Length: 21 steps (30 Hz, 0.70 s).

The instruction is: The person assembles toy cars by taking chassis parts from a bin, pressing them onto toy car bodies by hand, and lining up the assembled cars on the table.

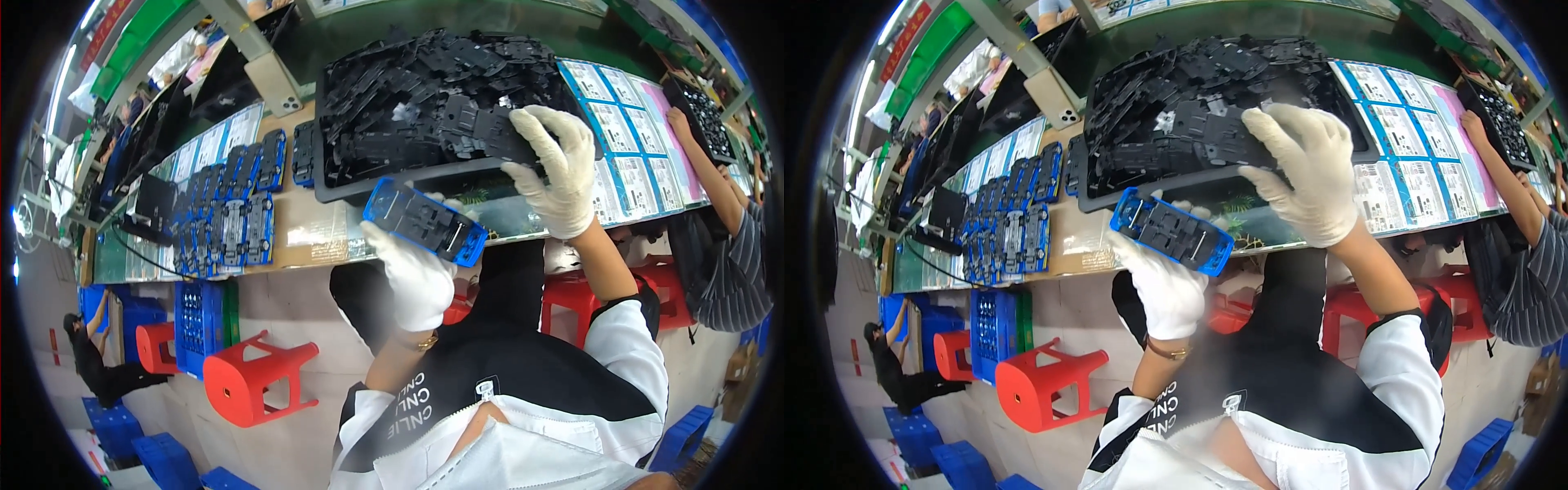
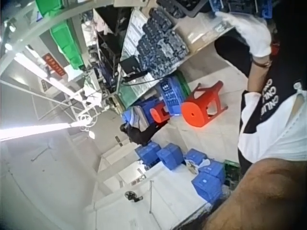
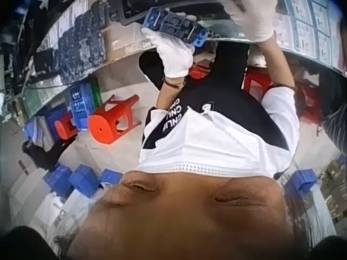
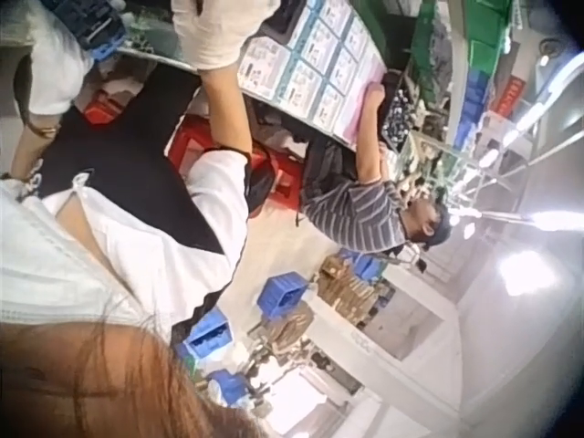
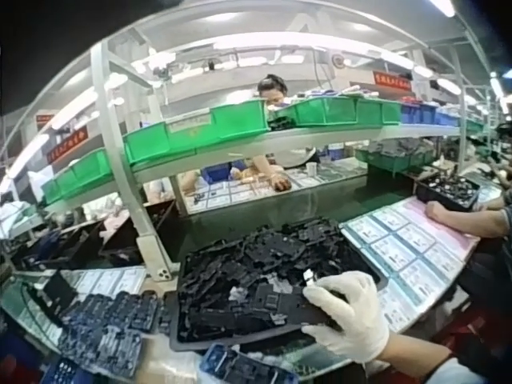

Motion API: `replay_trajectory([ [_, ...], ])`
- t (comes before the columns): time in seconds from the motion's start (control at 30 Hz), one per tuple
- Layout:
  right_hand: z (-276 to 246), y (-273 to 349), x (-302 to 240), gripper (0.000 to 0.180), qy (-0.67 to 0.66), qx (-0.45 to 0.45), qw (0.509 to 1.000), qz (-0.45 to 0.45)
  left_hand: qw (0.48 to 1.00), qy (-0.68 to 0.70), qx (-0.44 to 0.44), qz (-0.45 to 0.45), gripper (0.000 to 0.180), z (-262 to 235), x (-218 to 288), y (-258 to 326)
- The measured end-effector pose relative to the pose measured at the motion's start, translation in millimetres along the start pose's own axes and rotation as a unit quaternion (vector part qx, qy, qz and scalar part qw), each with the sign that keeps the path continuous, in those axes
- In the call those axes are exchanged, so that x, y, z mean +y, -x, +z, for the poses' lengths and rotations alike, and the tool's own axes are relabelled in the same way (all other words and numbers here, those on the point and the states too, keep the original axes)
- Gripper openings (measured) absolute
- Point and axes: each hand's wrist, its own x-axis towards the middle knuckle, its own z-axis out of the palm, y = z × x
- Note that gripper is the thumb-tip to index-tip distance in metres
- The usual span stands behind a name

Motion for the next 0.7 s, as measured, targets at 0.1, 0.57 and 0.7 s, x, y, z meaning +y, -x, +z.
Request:
replay_trajectory([
  [0.1, 6.5, 2.5, 16.5, 0.047, -0.095, 0.002, 0.995, -0.012, 1.0, 0.012, 0.0, -0.006, 0.075, 5.7, -0.4, 0.2],
  [0.57, 17.2, 45.6, 22.8, 0.018, -0.556, -0.145, 0.809, 0.124, 0.989, -0.016, -0.018, -0.146, 0.084, 5.0, 13.8, 15.6],
  [0.7, 26.0, 57.1, 8.3, 0.016, -0.598, -0.256, 0.746, 0.143, 0.978, -0.014, -0.071, -0.195, 0.086, 2.8, 9.7, 17.4],
])
